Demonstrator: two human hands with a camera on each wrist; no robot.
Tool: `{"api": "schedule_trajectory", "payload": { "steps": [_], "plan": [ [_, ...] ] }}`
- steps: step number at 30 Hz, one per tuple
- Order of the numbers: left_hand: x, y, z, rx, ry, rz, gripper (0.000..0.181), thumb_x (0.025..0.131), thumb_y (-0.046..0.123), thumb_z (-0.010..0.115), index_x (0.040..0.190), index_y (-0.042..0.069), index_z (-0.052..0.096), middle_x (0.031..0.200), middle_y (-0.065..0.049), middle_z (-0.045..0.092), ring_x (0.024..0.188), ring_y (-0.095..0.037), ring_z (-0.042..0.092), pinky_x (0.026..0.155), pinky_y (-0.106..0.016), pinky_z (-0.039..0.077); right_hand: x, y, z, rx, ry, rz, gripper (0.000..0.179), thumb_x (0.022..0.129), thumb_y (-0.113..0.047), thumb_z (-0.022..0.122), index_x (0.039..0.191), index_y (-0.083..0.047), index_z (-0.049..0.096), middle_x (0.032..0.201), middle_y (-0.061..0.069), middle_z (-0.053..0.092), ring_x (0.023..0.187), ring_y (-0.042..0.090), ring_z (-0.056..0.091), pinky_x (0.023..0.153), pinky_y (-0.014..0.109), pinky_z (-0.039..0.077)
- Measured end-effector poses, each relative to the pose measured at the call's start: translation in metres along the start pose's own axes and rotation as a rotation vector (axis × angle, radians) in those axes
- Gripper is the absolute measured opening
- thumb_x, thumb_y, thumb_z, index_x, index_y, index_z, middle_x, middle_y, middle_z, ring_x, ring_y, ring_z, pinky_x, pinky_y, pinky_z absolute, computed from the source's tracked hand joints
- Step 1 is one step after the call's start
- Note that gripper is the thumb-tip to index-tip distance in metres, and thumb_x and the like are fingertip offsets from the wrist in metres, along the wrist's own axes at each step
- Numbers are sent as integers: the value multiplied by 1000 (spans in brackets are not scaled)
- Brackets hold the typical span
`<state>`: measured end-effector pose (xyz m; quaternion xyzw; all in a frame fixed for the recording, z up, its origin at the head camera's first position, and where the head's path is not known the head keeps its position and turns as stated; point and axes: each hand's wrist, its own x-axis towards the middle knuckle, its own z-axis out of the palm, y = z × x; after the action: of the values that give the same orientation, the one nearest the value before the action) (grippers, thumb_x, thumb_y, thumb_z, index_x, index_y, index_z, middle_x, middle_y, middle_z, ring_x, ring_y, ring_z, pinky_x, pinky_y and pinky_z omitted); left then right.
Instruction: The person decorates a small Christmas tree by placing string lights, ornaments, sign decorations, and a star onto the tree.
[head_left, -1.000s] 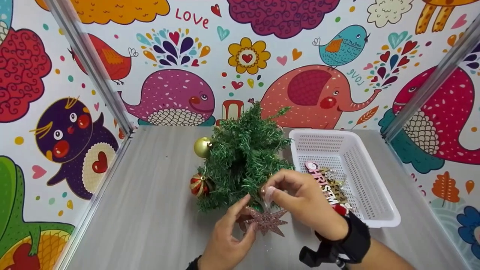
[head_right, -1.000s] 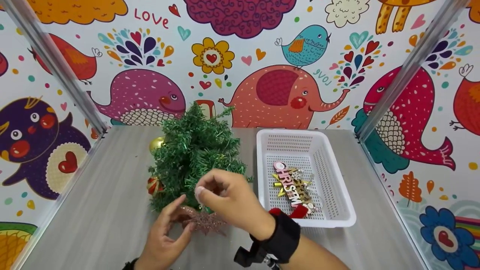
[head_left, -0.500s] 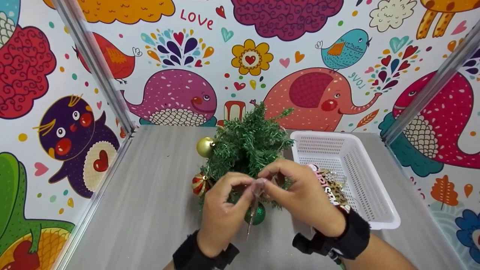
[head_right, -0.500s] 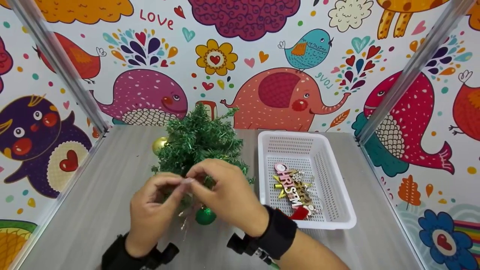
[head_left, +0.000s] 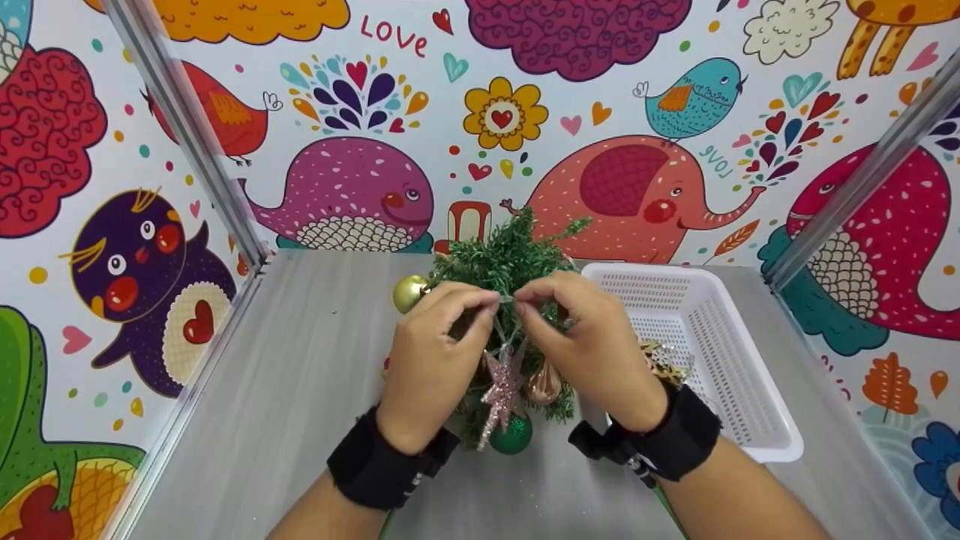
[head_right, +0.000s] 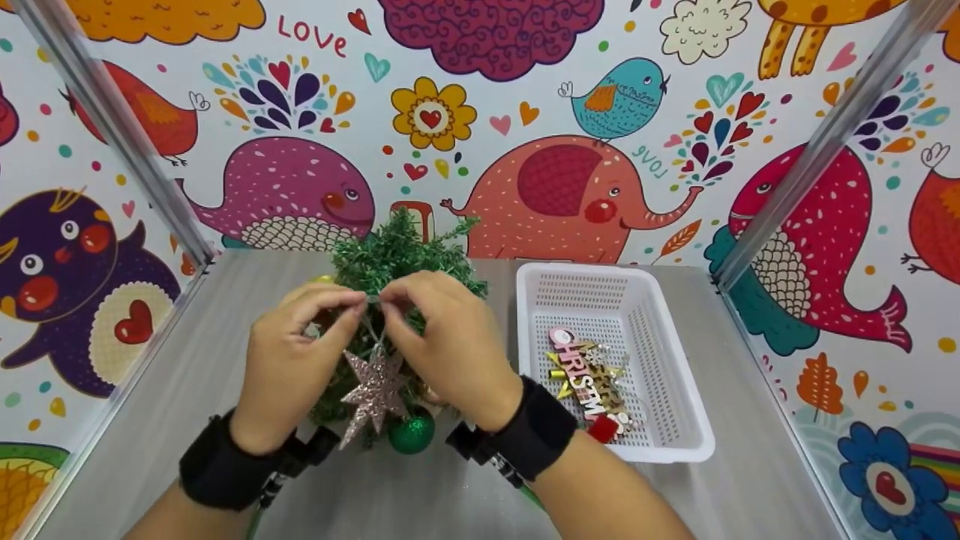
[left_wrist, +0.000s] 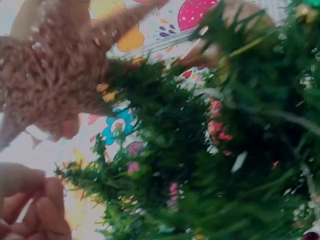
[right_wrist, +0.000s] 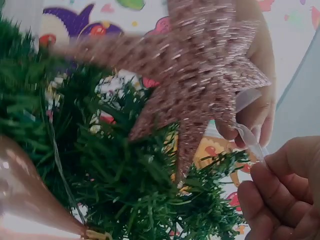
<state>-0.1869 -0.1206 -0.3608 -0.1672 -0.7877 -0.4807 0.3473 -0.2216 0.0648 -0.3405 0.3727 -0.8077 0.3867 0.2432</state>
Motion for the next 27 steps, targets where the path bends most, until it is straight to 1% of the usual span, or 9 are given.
{"api": "schedule_trajectory", "payload": {
  "steps": [3,6,9,11,14,18,22,27],
  "plan": [
    [10,5,-8,101,-69,-42,14,93,8,76,107,11,80,103,1,77,101,-13,68,99,-30,52,5,1,3,-55,17,-21,12,94,-3,75,105,-8,75,97,1,73,87,9,63,77,24,53],
    [18,7,-13,193,-122,-68,13,94,11,76,107,15,81,102,3,77,102,-15,66,104,-38,46,7,3,7,-124,21,-34,12,94,-5,75,106,-8,75,99,4,73,91,12,66,81,26,56],
    [20,6,-12,235,-158,-92,14,96,11,75,107,15,80,102,2,78,101,-18,66,106,-41,45,6,7,12,-179,11,-32,14,95,-5,75,108,-8,74,101,6,73,93,15,68,83,29,57],
    [18,4,-10,257,-164,-101,15,96,11,74,109,15,80,103,1,78,101,-18,65,105,-41,44,5,11,15,-186,5,-28,14,94,-5,75,108,-7,73,102,6,74,95,16,68,84,30,57],
    [12,0,-4,280,-147,-111,15,95,11,75,109,15,78,102,2,77,98,-16,64,100,-40,45,2,13,19,-181,2,-21,13,93,-6,76,106,-7,73,100,6,74,95,17,67,84,33,56],
    [5,-4,2,287,-102,-110,13,93,11,77,106,13,76,98,2,76,93,-16,63,92,-39,46,0,15,23,-159,2,-7,11,91,-6,78,101,-8,74,95,5,73,92,18,65,83,35,53],
    [1,-6,4,292,-70,-96,14,92,11,78,106,13,76,98,2,77,94,-17,63,93,-41,44,-2,19,27,-138,-11,10,9,90,-5,79,98,-9,75,92,3,72,92,18,62,83,37,49],
    [-4,-5,4,303,-52,-61,21,93,15,79,113,13,75,103,1,78,102,-19,63,97,-43,42,-5,23,27,-119,-20,3,9,92,-6,77,98,-11,73,94,2,72,95,19,62,87,39,47]
  ]
}}
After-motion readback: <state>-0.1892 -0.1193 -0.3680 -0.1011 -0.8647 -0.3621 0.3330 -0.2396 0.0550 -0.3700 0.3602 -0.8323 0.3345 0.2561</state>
